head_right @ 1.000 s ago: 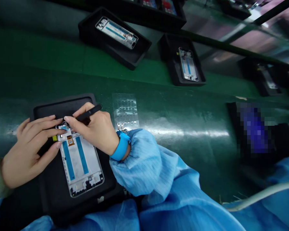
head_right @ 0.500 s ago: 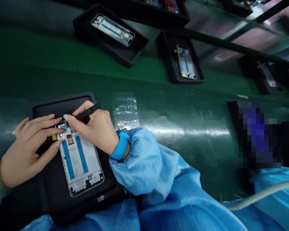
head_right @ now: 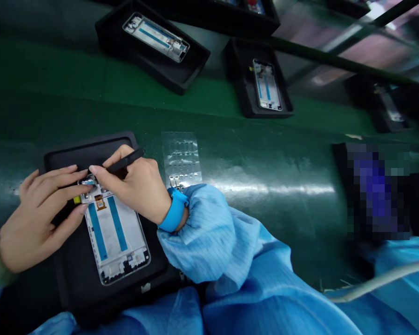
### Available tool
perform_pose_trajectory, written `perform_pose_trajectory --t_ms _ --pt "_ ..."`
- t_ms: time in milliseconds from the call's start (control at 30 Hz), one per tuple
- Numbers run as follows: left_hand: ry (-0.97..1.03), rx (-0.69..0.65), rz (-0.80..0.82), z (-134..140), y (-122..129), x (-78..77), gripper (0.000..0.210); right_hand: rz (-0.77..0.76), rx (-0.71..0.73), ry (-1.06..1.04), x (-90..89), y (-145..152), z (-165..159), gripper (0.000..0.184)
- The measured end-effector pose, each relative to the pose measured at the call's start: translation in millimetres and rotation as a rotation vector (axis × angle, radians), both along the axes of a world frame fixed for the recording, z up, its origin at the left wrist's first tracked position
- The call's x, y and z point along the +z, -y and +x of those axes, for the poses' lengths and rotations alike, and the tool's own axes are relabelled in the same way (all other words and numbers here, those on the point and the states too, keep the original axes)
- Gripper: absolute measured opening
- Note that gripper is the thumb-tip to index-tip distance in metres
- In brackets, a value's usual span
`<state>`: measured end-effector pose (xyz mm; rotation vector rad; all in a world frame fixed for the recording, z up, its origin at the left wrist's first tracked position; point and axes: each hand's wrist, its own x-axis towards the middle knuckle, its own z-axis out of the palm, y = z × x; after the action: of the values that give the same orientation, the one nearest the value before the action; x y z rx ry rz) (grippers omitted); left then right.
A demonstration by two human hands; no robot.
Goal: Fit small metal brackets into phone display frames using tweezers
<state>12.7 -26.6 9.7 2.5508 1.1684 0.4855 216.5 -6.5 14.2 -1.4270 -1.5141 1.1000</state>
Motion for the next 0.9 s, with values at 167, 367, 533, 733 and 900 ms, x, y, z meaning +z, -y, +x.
perform_pose_trajectory --t_ms 167,367,533,733,900 --pt "-0.049 -0.028 0.032 -0.6 -1.1 -0.5 0.037 -0.004 -0.007 0.013 0.7 -0.8 -0.5 0.028" --pt "-0.102 -0.047 0.069 2.6 -1.4 4.3 0.035 0.016 0.028 0.013 -0.3 -0.2 0.0 0.026" --pt "-0.155 -0.049 0.098 4.9 -1.0 7.9 0.034 0.040 0.089 0.025 -0.1 -2.1 1.4 0.023" --pt "-0.169 -0.060 0.117 5.5 -0.9 7.9 0.034 0.064 0.094 0.066 1.7 -0.6 0.1 0.021" --pt "-0.177 -0.044 0.107 8.0 0.6 7.6 0.033 0.035 -0.056 -0.149 3.3 0.7 -0.8 0.023"
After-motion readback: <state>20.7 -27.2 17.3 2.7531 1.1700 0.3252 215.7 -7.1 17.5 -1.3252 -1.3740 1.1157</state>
